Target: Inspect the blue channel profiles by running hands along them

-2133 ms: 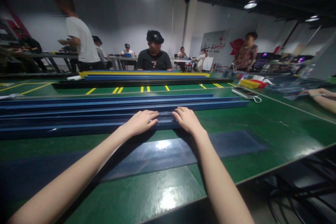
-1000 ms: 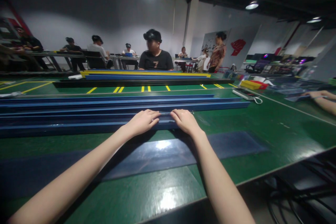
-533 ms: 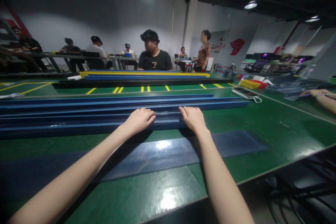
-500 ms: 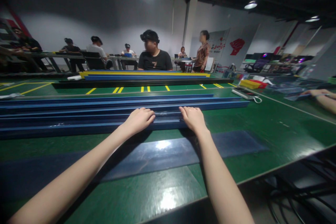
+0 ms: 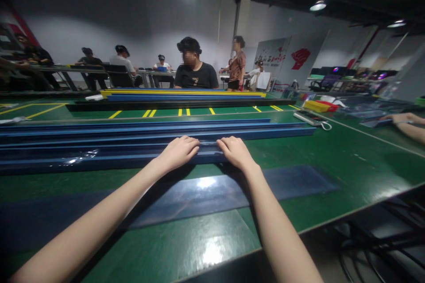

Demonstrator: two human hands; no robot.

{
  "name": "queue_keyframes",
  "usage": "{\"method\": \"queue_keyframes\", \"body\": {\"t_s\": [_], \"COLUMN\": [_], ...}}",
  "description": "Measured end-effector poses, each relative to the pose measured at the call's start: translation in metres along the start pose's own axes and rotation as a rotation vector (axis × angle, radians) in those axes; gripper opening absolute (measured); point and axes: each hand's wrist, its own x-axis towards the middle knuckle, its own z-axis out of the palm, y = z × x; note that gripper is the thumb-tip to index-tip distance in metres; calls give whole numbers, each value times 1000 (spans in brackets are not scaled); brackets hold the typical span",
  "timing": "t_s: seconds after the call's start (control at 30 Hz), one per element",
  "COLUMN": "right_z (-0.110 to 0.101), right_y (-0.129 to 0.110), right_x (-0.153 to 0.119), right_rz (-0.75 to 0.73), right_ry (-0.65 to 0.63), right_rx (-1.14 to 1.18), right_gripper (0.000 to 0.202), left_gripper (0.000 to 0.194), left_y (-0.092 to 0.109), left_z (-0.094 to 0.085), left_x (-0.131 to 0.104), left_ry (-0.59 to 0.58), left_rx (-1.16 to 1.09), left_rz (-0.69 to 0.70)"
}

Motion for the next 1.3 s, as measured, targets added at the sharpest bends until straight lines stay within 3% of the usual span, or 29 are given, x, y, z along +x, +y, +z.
{"method": "queue_keyframes", "body": {"t_s": [0.2,0.43,0.7,0.9,1.1,1.3], "right_z": [0,-3,-6,-5,0,-1], "right_y": [-2,4,5,3,-3,-3], "right_x": [0,0,-1,0,1,0], "right_rz": [-35,136,253,165,-18,44], "right_ry": [2,26,21,23,20,13], "right_rx": [27,-203,-276,-202,-50,-161], "right_gripper": [41,42,47,47,42,40], "left_gripper": [31,31,32,33,31,32], "left_y": [-1,0,-3,-2,-1,-2], "left_z": [4,-2,-3,-1,6,5], "left_x": [0,0,-1,0,1,1], "left_ry": [-25,-38,-13,-1,20,-1], "left_rx": [-42,-14,60,51,-4,-18], "left_rz": [32,-16,-101,-87,43,48]}}
